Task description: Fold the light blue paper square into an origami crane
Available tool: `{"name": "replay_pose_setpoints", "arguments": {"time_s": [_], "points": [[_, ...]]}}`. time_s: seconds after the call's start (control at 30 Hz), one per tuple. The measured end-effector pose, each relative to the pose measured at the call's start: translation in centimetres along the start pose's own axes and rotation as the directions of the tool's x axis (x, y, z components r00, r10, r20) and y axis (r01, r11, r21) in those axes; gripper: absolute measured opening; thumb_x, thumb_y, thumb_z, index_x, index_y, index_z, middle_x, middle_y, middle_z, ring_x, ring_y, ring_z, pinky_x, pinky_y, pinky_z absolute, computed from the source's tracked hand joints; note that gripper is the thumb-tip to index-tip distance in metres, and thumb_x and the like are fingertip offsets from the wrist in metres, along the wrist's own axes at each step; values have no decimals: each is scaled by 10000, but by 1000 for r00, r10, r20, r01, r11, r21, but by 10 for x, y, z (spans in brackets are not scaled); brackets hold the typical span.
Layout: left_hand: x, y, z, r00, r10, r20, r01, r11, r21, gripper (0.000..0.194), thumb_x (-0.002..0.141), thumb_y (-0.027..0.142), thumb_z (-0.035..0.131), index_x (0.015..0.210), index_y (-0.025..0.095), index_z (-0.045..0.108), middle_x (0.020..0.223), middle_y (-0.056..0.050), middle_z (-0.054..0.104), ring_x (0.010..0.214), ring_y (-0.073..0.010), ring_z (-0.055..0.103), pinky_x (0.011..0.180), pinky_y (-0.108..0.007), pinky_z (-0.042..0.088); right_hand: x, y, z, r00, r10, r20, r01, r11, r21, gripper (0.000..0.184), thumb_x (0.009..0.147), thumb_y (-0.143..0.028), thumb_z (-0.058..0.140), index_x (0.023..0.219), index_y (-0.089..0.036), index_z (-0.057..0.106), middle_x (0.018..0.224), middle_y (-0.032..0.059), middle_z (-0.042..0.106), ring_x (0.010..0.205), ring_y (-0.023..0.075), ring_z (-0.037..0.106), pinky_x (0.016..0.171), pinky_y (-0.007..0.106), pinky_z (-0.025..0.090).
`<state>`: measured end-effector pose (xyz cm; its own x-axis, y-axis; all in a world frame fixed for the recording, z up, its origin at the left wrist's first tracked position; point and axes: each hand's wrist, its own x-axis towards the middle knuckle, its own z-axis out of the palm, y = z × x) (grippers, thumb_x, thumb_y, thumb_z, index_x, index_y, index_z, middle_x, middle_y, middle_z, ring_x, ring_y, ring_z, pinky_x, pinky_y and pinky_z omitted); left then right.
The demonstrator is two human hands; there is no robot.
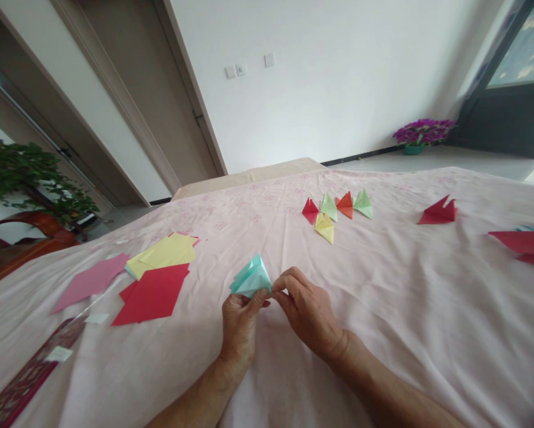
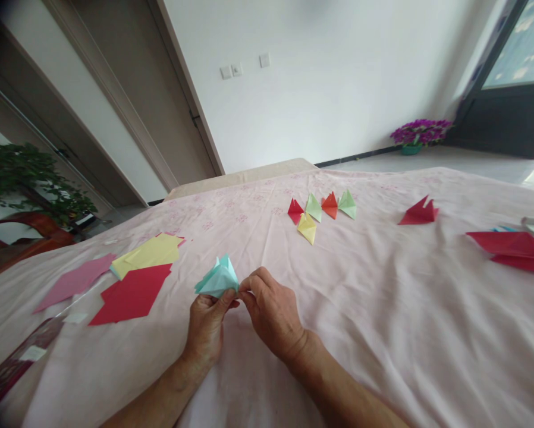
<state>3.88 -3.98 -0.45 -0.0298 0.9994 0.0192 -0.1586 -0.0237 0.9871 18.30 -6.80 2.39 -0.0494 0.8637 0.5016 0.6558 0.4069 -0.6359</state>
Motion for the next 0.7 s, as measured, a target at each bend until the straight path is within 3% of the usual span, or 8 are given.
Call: {"name": "replay_pose_setpoints", "arguments": {"time_s": [0.13, 0.23, 0.33, 0.4, 0.57, 0.7], "points": [[-1, 3, 2, 1000, 4, 27, -3, 1000, -30, 232, 689, 337, 777, 760, 126, 709, 700, -34, 708, 631, -149, 622, 635, -274, 506, 2, -1, -1, 997, 43, 66, -42, 999, -17, 130, 921, -206, 512, 801, -202, 559, 843, 4, 568, 718, 131, 563, 611, 243, 384], [-2, 6, 5, 999, -45, 6, 45, 992, -120, 237, 678, 333, 788, 788, 140, 706, 737, -34, 710, 686, -155, 638, 630, -257, 499, 2, 2, 5, 994, 113, 8, -113, 976, 185, 140, 922, -223, 494, 793, -203, 546, 785, -7, 567, 692, 126, 544, 625, 242, 409], [-1, 7, 6, 993, -121, -3, 117, 965, -234, 262, 653, 341, 808, 809, 163, 697, 790, -20, 708, 737, -145, 642, 635, -236, 485, 0, 4, 14, 967, 254, -17, -222, 871, 438, 122, 910, -240, 489, 825, -200, 567, 727, -16, 582, 635, 118, 537, 585, 229, 438], [0, 7, 6, 989, -147, 7, 143, 950, -278, 253, 658, 341, 810, 795, 166, 688, 786, -7, 697, 713, -121, 625, 638, -225, 472, -1, 4, 18, 949, 316, 6, -274, 811, 517, 89, 878, -255, 538, 860, -193, 600, 732, -12, 608, 615, 115, 546, 561, 223, 448], [-1, 4, 6, 987, -117, 107, 147, 930, -336, 203, 725, 333, 768, 793, 165, 678, 715, 15, 647, 651, -99, 569, 611, -215, 423, -3, -2, 23, 933, 360, 33, -324, 791, 519, 75, 806, -258, 647, 829, -187, 645, 685, -13, 635, 584, 108, 544, 535, 207, 432], [-2, 0, 7, 987, -99, 129, 135, 941, -311, 186, 761, 329, 738, 804, 157, 679, 639, 30, 590, 593, -90, 515, 576, -211, 386, -3, -4, 22, 940, 340, -8, -294, 823, 485, 53, 795, -236, 655, 809, -185, 662, 681, -9, 650, 582, 109, 542, 529, 204, 418]]}}
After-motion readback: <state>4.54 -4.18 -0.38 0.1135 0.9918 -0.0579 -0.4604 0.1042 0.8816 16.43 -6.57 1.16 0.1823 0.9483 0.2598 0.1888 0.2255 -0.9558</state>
